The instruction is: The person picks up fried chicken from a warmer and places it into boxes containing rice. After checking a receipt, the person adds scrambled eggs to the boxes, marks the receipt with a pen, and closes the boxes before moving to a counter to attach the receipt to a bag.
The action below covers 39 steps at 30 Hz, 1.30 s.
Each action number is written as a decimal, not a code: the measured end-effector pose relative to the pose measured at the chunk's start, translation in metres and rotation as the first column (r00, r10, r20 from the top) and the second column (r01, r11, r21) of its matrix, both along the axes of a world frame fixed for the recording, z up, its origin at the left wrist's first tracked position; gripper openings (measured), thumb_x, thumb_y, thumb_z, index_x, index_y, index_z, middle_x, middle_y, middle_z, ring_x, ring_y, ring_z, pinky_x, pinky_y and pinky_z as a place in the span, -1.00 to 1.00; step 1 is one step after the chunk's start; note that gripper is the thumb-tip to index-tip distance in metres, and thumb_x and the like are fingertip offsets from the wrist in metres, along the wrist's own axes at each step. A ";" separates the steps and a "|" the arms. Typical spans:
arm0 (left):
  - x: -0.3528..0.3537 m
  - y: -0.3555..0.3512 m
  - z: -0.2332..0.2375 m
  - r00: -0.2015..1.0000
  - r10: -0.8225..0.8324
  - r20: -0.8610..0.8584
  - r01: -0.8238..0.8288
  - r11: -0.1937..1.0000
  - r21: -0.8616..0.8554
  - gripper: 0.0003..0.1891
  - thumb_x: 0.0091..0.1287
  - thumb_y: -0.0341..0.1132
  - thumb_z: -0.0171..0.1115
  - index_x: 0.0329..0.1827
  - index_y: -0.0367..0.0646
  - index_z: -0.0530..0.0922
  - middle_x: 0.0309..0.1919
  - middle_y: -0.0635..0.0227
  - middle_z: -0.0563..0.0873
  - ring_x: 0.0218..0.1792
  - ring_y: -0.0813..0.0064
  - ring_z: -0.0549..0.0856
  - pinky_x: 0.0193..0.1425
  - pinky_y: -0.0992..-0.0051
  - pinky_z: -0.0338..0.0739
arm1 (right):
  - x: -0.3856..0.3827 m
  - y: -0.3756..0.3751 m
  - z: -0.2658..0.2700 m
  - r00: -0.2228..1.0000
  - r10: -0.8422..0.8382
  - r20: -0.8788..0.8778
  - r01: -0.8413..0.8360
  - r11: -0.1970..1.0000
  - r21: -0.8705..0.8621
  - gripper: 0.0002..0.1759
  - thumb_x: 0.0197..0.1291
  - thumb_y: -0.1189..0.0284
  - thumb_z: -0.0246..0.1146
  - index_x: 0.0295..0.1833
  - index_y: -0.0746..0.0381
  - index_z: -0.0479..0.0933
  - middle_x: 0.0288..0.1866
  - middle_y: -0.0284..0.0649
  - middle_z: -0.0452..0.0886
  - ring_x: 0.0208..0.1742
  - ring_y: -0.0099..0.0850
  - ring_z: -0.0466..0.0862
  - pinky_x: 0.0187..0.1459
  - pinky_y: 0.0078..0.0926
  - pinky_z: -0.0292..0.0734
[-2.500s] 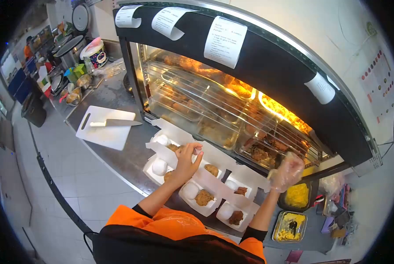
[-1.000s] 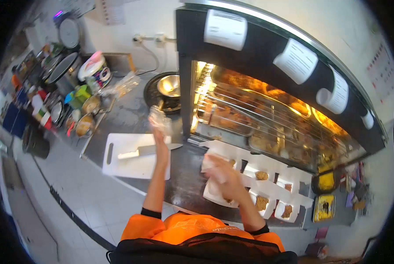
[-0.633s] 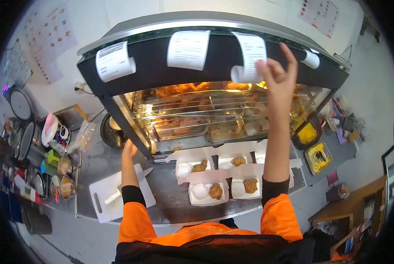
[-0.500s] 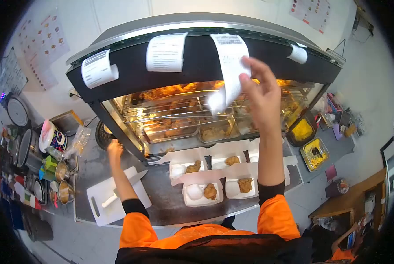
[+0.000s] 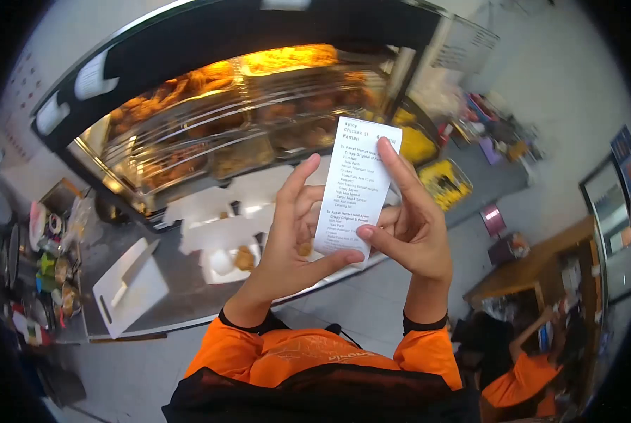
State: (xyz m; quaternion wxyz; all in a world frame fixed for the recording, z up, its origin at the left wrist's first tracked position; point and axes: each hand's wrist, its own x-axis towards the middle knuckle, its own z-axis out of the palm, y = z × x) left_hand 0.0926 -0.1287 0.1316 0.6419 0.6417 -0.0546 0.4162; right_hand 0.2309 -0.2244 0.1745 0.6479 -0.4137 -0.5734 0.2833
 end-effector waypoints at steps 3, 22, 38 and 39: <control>0.047 -0.062 -0.010 0.973 -0.193 -0.126 0.177 0.976 -0.131 0.08 0.10 -0.58 0.35 0.49 -0.06 -0.32 0.17 0.06 0.42 0.20 0.28 0.49 0.17 0.33 0.50 | 0.049 -0.074 -0.007 0.995 -0.096 -0.017 0.095 0.993 -0.069 -0.09 -0.04 0.87 0.15 0.46 0.27 0.01 0.51 -0.04 -0.10 0.07 -0.27 0.59 -0.19 -0.66 0.66; 0.275 -0.132 -0.066 0.904 -0.377 -0.201 0.344 0.921 -0.183 0.15 0.13 -0.69 0.25 0.46 0.06 -0.52 0.25 -0.01 0.33 0.28 0.28 0.39 0.22 0.35 0.46 | 0.302 -0.136 -0.039 0.982 -0.188 -0.004 0.187 0.979 -0.081 -0.05 -0.05 0.86 0.17 0.48 0.22 -0.01 0.52 -0.09 -0.11 0.12 -0.23 0.57 -0.17 -0.62 0.66; 0.475 -0.047 -0.070 0.937 -0.200 -0.287 0.120 0.954 -0.274 0.01 0.08 -0.70 0.30 0.52 -0.07 -0.15 0.39 0.27 0.13 0.33 0.50 0.25 0.27 0.50 0.32 | 0.529 0.003 -0.066 0.948 0.266 -0.173 -0.309 0.899 -0.310 -0.03 -0.01 0.83 0.18 0.50 0.16 -0.07 0.53 -0.19 -0.10 -0.03 -0.43 0.59 -0.26 -0.57 0.64; 0.486 -0.044 -0.070 0.943 -0.162 -0.291 0.077 0.956 -0.283 0.01 0.08 -0.70 0.30 0.52 -0.07 -0.15 0.39 0.27 0.13 0.33 0.50 0.25 0.27 0.50 0.32 | 0.544 0.017 -0.069 0.935 0.299 -0.189 -0.346 0.883 -0.317 -0.04 -0.01 0.82 0.19 0.50 0.17 -0.06 0.52 -0.19 -0.08 -0.09 -0.45 0.59 -0.29 -0.56 0.64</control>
